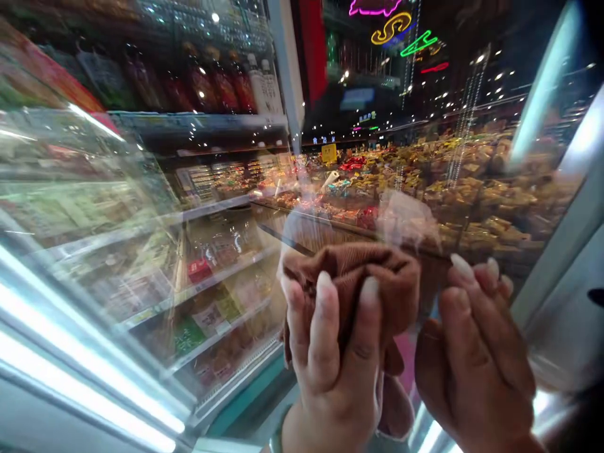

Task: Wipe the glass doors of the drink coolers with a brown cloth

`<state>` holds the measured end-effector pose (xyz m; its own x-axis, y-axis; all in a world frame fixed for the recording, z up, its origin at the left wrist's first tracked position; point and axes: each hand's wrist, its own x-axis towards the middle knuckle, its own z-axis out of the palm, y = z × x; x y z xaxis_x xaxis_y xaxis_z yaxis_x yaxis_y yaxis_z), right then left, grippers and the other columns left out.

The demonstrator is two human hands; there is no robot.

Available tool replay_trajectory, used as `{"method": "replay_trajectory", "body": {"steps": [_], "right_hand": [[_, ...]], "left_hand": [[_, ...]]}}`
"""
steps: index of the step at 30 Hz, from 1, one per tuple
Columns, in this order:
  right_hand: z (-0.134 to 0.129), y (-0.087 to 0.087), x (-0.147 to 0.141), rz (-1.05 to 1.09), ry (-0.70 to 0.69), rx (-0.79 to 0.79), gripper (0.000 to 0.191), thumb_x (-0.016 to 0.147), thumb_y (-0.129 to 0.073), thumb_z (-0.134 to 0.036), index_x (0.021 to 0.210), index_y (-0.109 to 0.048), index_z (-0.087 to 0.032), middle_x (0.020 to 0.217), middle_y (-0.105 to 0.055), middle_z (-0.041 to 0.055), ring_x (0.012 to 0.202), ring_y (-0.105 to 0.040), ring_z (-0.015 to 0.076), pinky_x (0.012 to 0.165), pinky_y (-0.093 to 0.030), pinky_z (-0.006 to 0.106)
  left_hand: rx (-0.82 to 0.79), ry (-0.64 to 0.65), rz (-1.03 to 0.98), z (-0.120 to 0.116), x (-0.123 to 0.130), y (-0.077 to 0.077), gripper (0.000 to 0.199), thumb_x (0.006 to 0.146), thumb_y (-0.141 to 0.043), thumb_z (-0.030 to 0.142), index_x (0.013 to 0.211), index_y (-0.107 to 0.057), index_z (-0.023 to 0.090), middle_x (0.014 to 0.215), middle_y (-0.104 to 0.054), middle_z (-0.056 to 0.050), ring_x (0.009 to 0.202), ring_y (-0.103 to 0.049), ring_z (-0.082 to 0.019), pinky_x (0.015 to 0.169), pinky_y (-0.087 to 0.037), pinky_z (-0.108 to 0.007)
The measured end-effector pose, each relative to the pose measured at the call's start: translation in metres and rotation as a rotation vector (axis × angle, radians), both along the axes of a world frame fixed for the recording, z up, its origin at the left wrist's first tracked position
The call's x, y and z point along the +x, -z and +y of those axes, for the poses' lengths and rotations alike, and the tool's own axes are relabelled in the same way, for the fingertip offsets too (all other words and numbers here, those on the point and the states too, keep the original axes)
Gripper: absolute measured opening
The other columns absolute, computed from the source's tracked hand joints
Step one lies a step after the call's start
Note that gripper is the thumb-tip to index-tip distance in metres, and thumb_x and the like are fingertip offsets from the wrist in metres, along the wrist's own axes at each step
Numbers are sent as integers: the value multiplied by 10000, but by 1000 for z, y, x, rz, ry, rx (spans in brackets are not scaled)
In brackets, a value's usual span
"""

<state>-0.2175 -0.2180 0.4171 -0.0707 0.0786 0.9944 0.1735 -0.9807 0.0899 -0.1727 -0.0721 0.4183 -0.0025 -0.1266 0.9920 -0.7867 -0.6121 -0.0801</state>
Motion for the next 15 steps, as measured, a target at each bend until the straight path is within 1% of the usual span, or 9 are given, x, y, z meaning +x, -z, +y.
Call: {"method": "replay_trajectory", "body": {"steps": [2,3,4,5,6,8,12,13,15], "right_hand": [[3,-62,6,13,2,-19,780,965,-605,-87,1663,-325,-298,1703,-367,-47,1564,-406,294,1354,-313,533],[5,-90,11,7,3,-34,760,978,-594,-93,1658,-336,-313,1691,-394,-37,1556,-421,294,1347,-321,553],[5,-114,15,-1,-1,-55,743,986,-585,-94,1654,-348,-315,1680,-421,-20,1550,-430,290,1345,-326,555],[4,-132,19,0,-10,-84,726,995,-575,-103,1654,-352,-310,1675,-439,-1,1552,-429,284,1348,-324,543],[1,-144,22,6,-23,-112,709,1007,-562,-117,1657,-349,-305,1673,-448,15,1557,-421,274,1352,-318,528],[-7,-152,25,12,-54,-155,688,1034,-520,-147,1669,-315,-314,1674,-454,25,1568,-404,256,1354,-315,511],[-21,-143,23,18,-88,-203,647,1060,-435,-159,1670,-304,-330,1661,-473,28,1560,-420,263,1326,-351,570],[-22,-142,24,13,-88,-208,627,1060,-432,-164,1661,-333,-313,1652,-486,41,1553,-431,269,1318,-359,581],[-21,-144,25,-22,-87,-205,576,1060,-441,-184,1629,-409,-267,1622,-522,74,1536,-459,275,1307,-370,588]], "left_hand": [[-12,-48,-115,1,6,-66,726,989,-600,169,1644,-376,388,1796,-184,39,1661,-155,-388,1336,-250,-660],[-17,-67,-152,2,9,-95,649,992,-605,196,1600,-461,375,1763,-280,17,1646,-208,-402,1311,-303,-673],[-6,-73,-158,2,10,-119,584,996,-601,217,1558,-523,354,1733,-343,-4,1639,-227,-408,1295,-330,-679],[0,-70,-149,2,11,-135,533,996,-590,234,1523,-566,312,1709,-383,-35,1636,-236,-414,1286,-348,-678],[11,-58,-134,1,10,-144,513,994,-576,250,1506,-582,268,1696,-404,-67,1634,-239,-418,1282,-358,-675],[42,-31,-111,-3,6,-140,540,978,-562,273,1514,-566,202,1700,-399,-118,1634,-243,-419,1296,-347,-663],[109,-28,-172,-10,3,-109,663,947,-618,346,1568,-500,146,1711,-379,-157,1641,-218,-419,1334,-284,-644],[116,-38,-195,-10,5,-106,676,952,-629,364,1575,-491,143,1707,-387,-160,1643,-209,-418,1338,-272,-644],[120,-66,-246,-7,13,-111,642,985,-622,364,1576,-491,150,1699,-404,-153,1645,-208,-406,1343,-266,-627]]}}
